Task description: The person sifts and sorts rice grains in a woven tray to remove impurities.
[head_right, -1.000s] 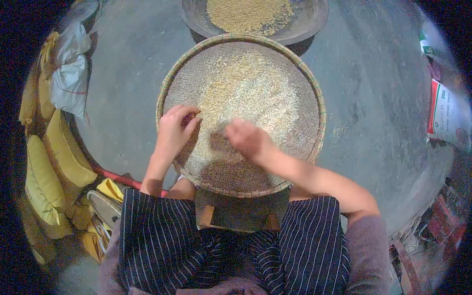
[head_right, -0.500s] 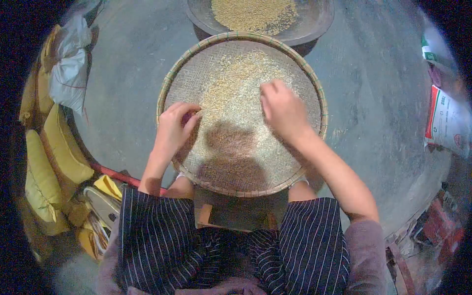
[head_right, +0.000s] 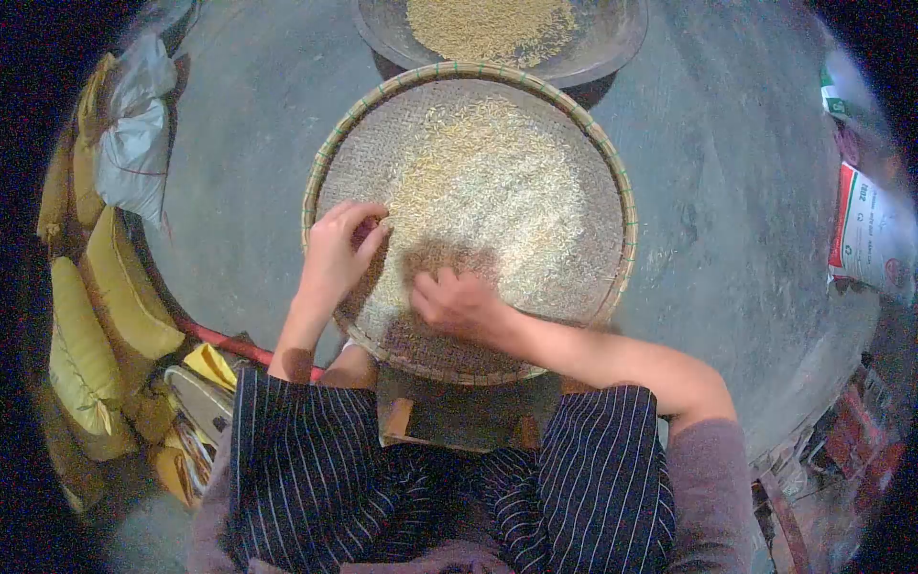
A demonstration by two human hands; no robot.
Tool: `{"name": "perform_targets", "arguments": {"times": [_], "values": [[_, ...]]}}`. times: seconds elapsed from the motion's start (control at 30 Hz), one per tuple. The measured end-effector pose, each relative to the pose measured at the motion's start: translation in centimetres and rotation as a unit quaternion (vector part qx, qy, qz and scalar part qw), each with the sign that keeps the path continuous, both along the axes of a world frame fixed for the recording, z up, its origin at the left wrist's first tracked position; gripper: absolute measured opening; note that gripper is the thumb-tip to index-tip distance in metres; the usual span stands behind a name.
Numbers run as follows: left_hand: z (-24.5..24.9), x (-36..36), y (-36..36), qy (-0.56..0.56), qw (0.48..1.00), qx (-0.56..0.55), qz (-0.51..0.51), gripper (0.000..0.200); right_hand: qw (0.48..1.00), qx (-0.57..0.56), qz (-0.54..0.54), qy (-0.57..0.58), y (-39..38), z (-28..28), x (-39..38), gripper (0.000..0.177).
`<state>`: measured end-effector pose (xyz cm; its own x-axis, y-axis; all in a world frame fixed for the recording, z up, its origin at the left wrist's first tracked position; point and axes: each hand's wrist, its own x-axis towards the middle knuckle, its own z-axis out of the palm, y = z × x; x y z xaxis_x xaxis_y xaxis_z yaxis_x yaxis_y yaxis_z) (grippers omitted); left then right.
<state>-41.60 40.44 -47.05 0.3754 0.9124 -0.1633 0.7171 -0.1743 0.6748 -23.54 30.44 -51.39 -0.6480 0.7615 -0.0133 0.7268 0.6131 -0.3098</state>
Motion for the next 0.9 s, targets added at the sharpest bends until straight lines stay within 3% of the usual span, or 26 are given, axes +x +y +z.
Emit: {"name": "perform_targets", "arguments": {"times": [0.07, 0.2, 0.27, 0.37, 0.43, 0.57, 0.67, 0.73, 0.8, 0.83, 0.9], "values": [[0.0, 0.0, 0.0, 0.003, 1.000, 0.006, -0.004, 0.018, 0.996, 0.030, 0.081, 0.025, -0.4, 0.2, 1.2, 0.016], [0.4, -0.1, -0.1, -0.007, 1.000, -0.003, 0.007, 0.018, 0.985, 0.052, 0.132, 0.102, 1.7, -0.6, 5.0, 0.014], [0.4, -0.1, -0.1, -0.003, 1.000, -0.016, 0.013, 0.018, 0.990, 0.120, 0.034, 0.063, 3.5, -0.3, 6.9, 0.013], [0.4, -0.2, 0.0, -0.002, 1.000, -0.014, 0.008, 0.018, 0.990, 0.118, -0.018, 0.071, 7.2, 2.2, 9.6, 0.014], [0.3, -0.3, 0.0, 0.019, 1.000, -0.012, 0.002, 0.017, 0.980, 0.092, -0.163, 0.063, 8.4, 3.4, 10.5, 0.017], [0.0, -0.4, 0.0, 0.020, 0.999, 0.036, -0.012, 0.018, 0.959, 0.016, -0.279, 0.050, 9.0, 3.1, 9.9, 0.019], [0.3, -0.2, 0.0, 0.030, 1.000, -0.005, -0.002, 0.018, 0.962, -0.069, -0.246, 0.099, 7.9, 2.6, 6.5, 0.021], [0.2, -0.1, 0.0, 0.018, 1.000, 0.010, 0.001, 0.017, 0.979, -0.044, -0.165, 0.116, 6.4, 1.4, 4.4, 0.020], [0.5, 0.0, 0.0, 0.014, 1.000, 0.002, 0.002, 0.017, 0.995, -0.008, -0.075, 0.061, 4.3, 0.4, 2.6, 0.016], [0.6, 0.1, 0.1, 0.008, 1.000, -0.009, 0.008, 0.017, 0.995, -0.007, -0.078, 0.063, 3.2, -0.3, 2.2, 0.016], [0.8, 0.0, 0.1, 0.016, 1.000, -0.011, 0.004, 0.017, 0.995, 0.078, 0.040, 0.044, 1.4, -1.6, 1.8, 0.013]]}}
